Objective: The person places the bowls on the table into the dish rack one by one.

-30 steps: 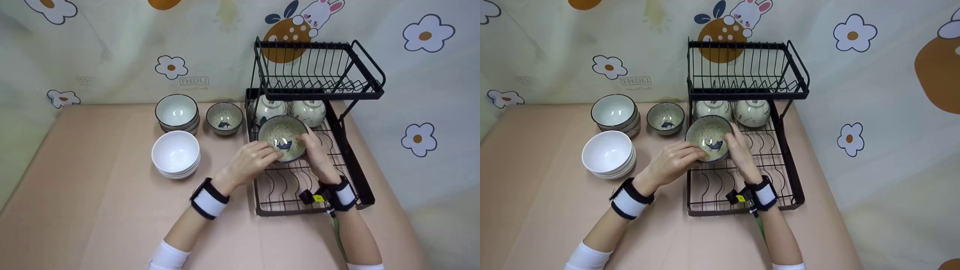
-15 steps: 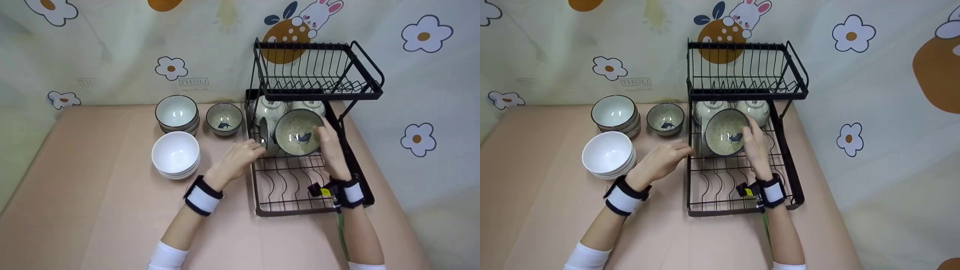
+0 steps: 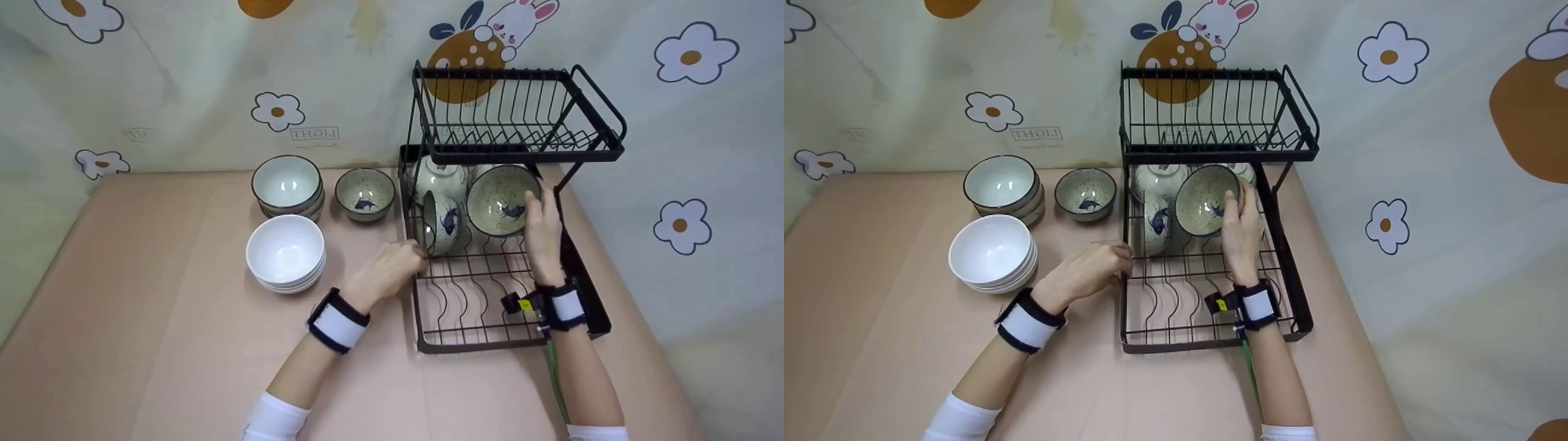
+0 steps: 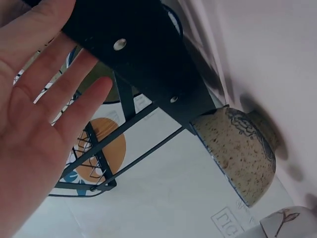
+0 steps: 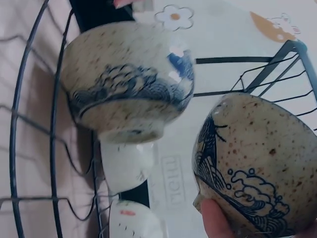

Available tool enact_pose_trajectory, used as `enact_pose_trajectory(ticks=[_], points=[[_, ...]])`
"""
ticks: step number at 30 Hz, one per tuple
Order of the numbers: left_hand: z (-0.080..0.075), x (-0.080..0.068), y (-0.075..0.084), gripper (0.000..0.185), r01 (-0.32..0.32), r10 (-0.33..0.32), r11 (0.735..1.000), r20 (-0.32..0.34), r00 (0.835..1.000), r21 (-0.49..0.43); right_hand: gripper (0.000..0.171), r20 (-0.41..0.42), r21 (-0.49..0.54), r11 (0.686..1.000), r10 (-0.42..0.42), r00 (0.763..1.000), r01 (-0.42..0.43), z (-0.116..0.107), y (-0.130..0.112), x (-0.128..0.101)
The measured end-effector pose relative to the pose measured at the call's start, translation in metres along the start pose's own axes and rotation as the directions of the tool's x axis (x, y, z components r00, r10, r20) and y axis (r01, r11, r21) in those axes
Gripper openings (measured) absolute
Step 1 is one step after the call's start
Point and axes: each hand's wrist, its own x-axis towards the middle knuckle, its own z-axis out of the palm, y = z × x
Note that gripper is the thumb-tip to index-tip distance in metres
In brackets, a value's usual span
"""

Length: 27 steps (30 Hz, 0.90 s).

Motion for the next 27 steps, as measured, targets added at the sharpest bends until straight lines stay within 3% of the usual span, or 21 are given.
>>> enact_pose_trajectory(ticks=[8,14,21,27], points=[[0.003,0.002,0.002,0.023,-0.002,0.006,0.997,-0.046,0.999,0.080,0.051,-0.057,-0.120,0.990,-0.078,0.995,0.071,0.006,0.008,0.003],[0.004,0.003,0.002,0.022,-0.011,0.018,0.993,-0.063,0.998,0.114,0.049,-0.100,-0.244,0.967,-0.099,0.990,0.072,0.011,0.011,0.003],[0.006,0.003,0.003,0.024,-0.003,0.012,0.993,-0.077,0.997,0.114,0.057,-0.026,-0.375,0.925,-0.072,0.997,0.057,0.025,0.013,0.003],[0.007,0.003,0.002,0.024,-0.006,0.016,0.993,-0.085,0.996,0.117,0.064,0.026,-0.417,0.906,-0.075,0.997,0.079,0.034,0.016,0.003]])
